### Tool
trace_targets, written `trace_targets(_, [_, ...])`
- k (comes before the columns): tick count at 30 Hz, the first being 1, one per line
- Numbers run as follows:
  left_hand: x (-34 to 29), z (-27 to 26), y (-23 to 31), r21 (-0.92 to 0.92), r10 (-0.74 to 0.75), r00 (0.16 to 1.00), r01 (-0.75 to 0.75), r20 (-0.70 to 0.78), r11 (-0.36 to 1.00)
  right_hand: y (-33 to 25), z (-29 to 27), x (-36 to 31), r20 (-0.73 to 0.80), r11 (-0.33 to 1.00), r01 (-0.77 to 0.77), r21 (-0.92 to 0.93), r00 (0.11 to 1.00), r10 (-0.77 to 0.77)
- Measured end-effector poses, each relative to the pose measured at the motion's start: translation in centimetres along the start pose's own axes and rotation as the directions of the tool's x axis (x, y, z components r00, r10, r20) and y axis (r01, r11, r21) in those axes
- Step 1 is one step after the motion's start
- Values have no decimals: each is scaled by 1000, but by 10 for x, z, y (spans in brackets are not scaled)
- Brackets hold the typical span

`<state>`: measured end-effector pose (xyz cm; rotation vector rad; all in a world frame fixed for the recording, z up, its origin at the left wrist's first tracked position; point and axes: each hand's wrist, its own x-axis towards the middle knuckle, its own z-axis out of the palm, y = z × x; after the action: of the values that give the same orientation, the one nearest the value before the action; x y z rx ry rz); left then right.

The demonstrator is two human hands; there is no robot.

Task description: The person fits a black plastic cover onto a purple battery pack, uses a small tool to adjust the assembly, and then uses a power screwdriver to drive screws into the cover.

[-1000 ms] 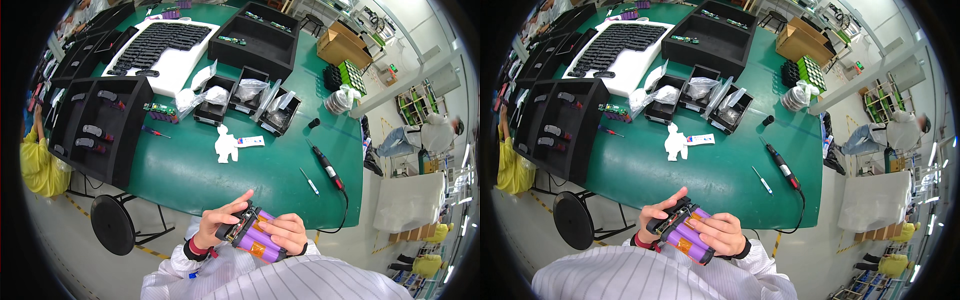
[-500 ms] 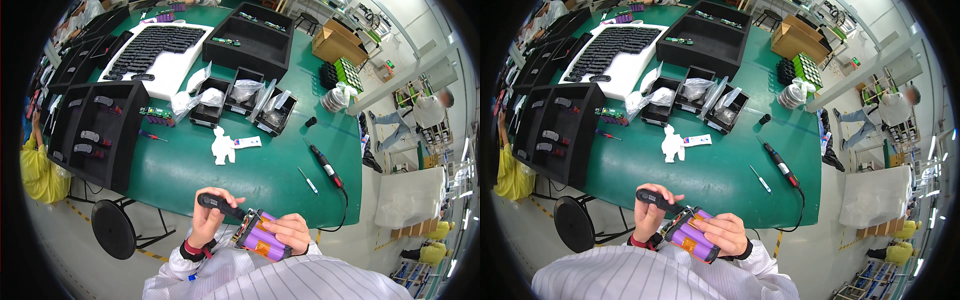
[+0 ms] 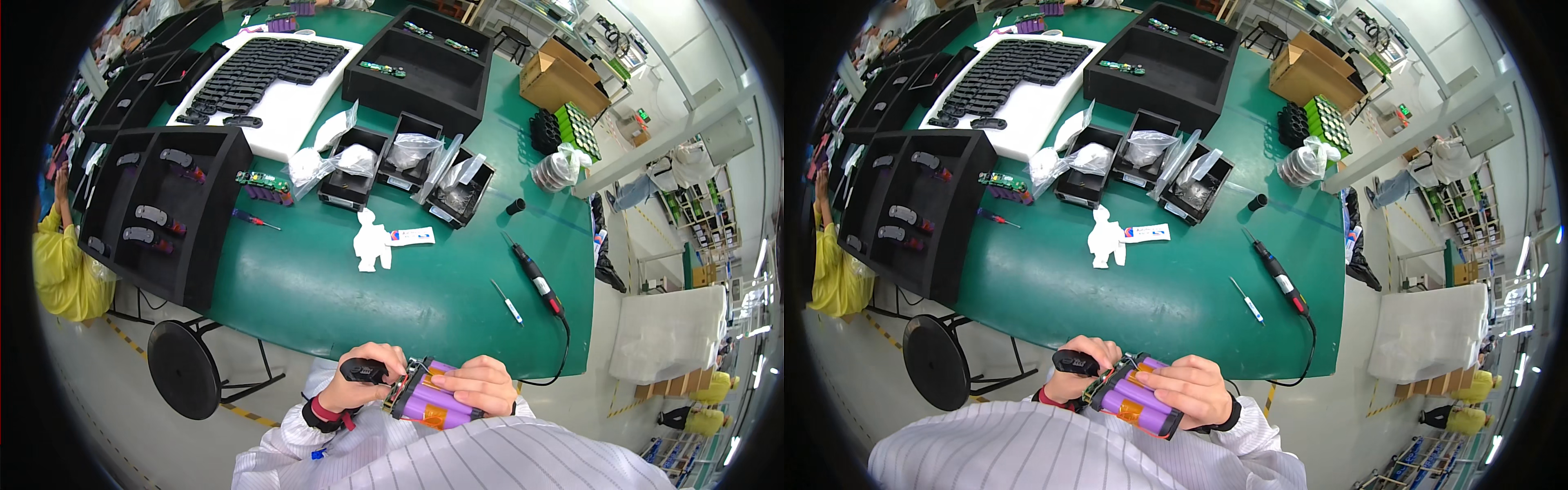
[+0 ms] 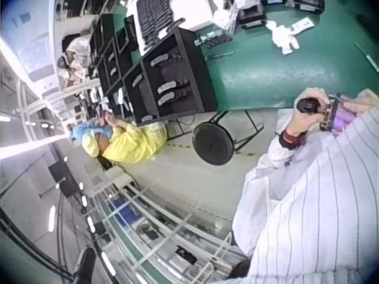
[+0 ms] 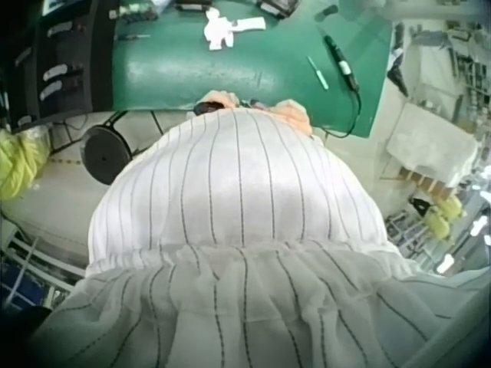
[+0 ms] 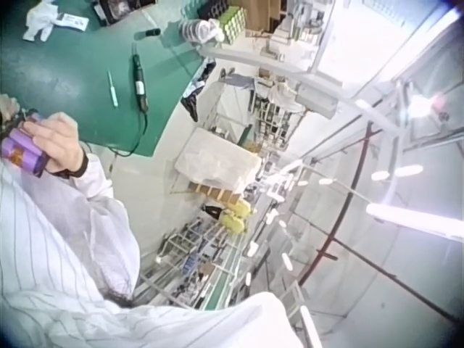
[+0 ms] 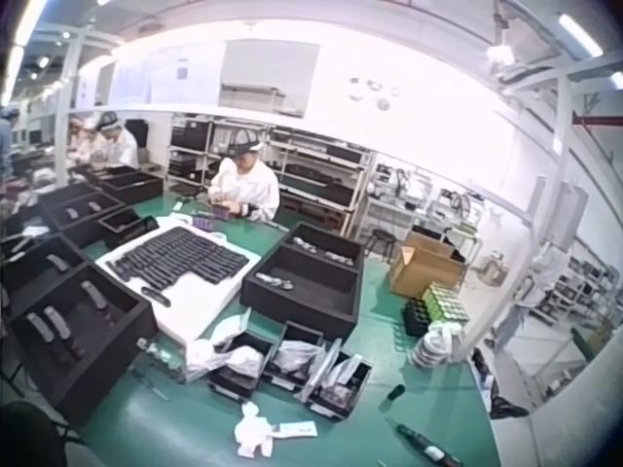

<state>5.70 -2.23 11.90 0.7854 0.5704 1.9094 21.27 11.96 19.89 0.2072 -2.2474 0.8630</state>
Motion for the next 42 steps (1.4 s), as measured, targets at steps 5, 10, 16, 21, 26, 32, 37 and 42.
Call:
trace_targets(5, [5,-1,6,86,21,998,-25,52,996,3,0,-1,29,1000,-1,22,1000,0])
trace_targets(10, [8,-2,10,96,-4,999,-2,53,995,3,1,1,25,999,-12,50,1000,10])
trace_targets(16, [6,-7,13,148,-59,993,43,104,988,3,2,1,33,997,-39,67,999,37])
trace_targets(21, [9,-8,19,210,-123,980,88,157,974,4,2,-4,58,991,-81,111,996,74])
trace_targets(26, [10,-13,10,150,-82,982,56,168,987,6,9,-5,-25,981,-122,147,992,127])
trace_targets(32, [12,-2,-5,-118,27,971,-56,-236,991,4,15,-8,-211,850,-442,287,836,506])
trace_targets(37, [13,-6,-8,-140,17,950,-63,-311,988,-1,11,-5,-259,640,-663,388,588,766])
trace_targets(42, [16,-3,-5,-68,-14,937,-11,-350,998,-1,14,7,-229,544,-652,528,508,831])
